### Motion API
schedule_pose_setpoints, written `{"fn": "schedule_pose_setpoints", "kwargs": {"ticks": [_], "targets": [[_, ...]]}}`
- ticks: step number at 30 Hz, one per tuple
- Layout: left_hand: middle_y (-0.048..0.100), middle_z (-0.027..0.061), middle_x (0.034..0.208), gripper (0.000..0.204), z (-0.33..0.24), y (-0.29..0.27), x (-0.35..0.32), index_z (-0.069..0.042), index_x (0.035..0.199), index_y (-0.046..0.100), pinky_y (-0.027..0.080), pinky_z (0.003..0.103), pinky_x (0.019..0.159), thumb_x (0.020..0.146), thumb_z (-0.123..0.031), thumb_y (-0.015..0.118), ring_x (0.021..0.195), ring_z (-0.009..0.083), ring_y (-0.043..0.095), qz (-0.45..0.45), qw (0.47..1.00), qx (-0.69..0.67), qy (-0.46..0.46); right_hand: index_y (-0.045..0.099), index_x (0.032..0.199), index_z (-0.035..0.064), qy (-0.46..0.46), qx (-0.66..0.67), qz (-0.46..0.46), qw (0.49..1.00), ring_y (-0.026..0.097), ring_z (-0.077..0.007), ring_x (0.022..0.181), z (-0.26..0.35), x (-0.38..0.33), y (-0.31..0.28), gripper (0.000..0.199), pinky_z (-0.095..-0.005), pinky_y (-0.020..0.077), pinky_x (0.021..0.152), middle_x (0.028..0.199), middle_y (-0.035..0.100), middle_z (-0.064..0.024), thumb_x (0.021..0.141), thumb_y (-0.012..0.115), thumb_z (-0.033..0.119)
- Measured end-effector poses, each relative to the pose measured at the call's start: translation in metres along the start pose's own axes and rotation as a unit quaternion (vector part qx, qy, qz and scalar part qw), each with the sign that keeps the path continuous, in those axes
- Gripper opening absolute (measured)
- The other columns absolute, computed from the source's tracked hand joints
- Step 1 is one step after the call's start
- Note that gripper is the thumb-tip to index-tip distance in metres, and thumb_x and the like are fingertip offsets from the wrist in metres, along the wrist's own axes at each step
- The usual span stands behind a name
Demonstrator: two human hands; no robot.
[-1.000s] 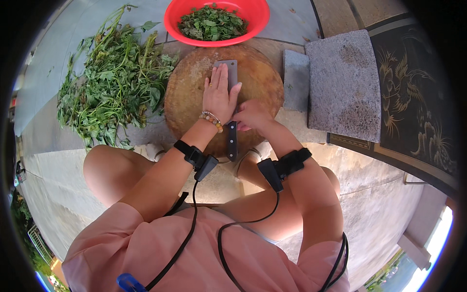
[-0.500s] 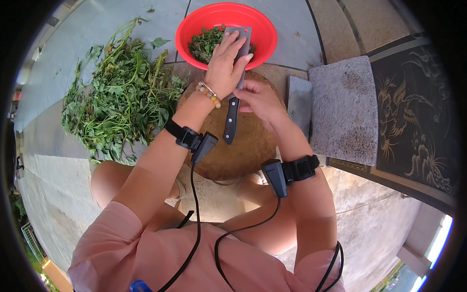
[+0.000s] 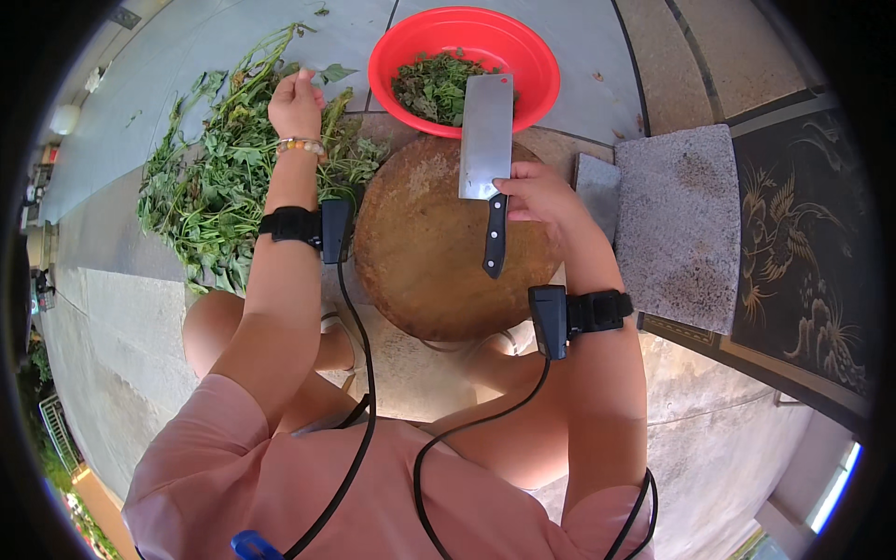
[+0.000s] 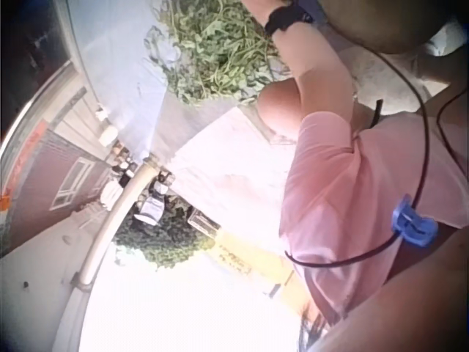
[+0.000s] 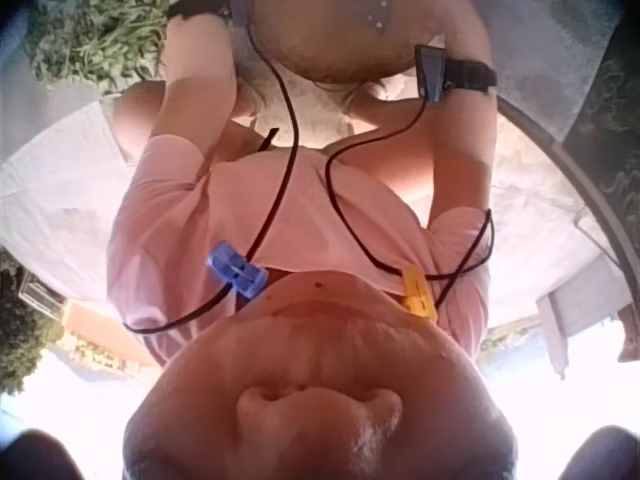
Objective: Chopping and sorting leafy green vegetables on a wooden cutting board.
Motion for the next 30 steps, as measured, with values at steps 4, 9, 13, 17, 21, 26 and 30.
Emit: {"fn": "schedule_pose_setpoints", "kwargs": {"ticks": [4,9,13,17,21,26,30], "targets": [[0.059,0.005,0.062,0.022,0.039,-0.103,-0.048,-0.002,0.083,0.064,0.041,0.027,0.048,0.086,-0.022,0.055,0.051,0.01,0.051,-0.144,0.978,0.117,-0.089,0.06,0.098,0.0126,0.069,-0.173,0.102,0.977,0.057,-0.0096,0.079,-0.01,-0.008,0.021,0.02,-0.0267,0.0461,0.072,0.09,0.061,0.0023,0.082,0.061,0.025],[0.061,0.008,0.068,0.017,0.069,-0.141,-0.108,-0.003,0.08,0.064,0.046,0.032,0.057,0.081,-0.02,0.061,0.056,0.0191,0.055,-0.144,0.93,0.336,-0.046,0.059,0.09,0.0061,0.105,-0.212,0.154,0.959,0.059,-0.0126,0.073,-0.048,-0.003,0.023,0.017,-0.0304,0.0518,0.067,0.08,0.06,-0.0022,0.08,0.063,0.02],[0.061,0.0091,0.079,0.012,0.055,-0.123,-0.107,-0.007,0.084,0.065,0.048,0.036,0.067,0.075,-0.015,0.063,0.074,0.0262,0.059,-0.018,0.925,0.371,0.081,0.06,0.084,0.0018,0.057,-0.313,0.059,0.946,0.061,-0.0158,0.069,-0.044,-0.014,0.034,0.019,-0.0293,0.053,0.057,0.076,0.061,-0.0061,0.079,0.063,0.02],[0.061,0.0136,0.095,0.025,0.049,-0.091,-0.086,-0.009,0.098,0.064,0.046,0.04,0.079,0.077,-0.022,0.063,0.088,0.0313,0.057,0.048,0.91,0.401,0.099,0.062,0.089,0.0022,0.005,-0.502,0.013,0.865,0.063,-0.0256,0.074,-0.052,-0.011,0.034,0.027,-0.0349,0.0518,0.065,0.081,0.064,-0.0123,0.076,0.062,0.026],[0.06,0.0161,0.1,0.036,0.05,-0.074,-0.072,-0.008,0.102,0.064,0.048,0.039,0.079,0.075,-0.032,0.066,0.091,0.0314,0.058,0.11,0.888,0.446,-0.031,0.063,0.091,0.0031,-0.079,-0.643,-0.042,0.761,0.061,-0.0332,0.086,-0.053,-0.019,0.043,0.031,-0.0407,0.048,0.076,0.09,0.063,-0.016,0.075,0.061,0.03],[0.067,0.0106,0.076,0.019,0.051,-0.089,-0.048,-0.009,0.091,0.069,0.051,0.034,0.067,0.078,-0.022,0.064,0.072,0.0266,0.064,0.1,0.937,0.333,-0.022,0.064,0.091,0.0028,-0.046,-0.627,-0.045,0.777,0.06,-0.0325,0.091,-0.043,-0.026,0.05,0.03,-0.0412,0.0477,0.077,0.094,0.063,-0.0173,0.075,0.061,0.028],[0.066,0.0092,0.078,0.017,0.045,-0.104,-0.036,-0.005,0.087,0.067,0.051,0.035,0.064,0.08,-0.02,0.063,0.072,0.0242,0.064,0.122,0.966,0.181,-0.139,0.065,0.095,0.002,-0.008,-0.636,-0.028,0.771,0.059,-0.0328,0.094,-0.033,-0.031,0.057,0.032,-0.0414,0.0472,0.079,0.099,0.062,-0.0186,0.075,0.062,0.027]]}}
Point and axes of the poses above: each hand's wrist, its own x-axis towards the middle knuckle, its own y-axis out of the palm, z = x × y, the point moved 3 cm from there along x, towards the middle knuckle
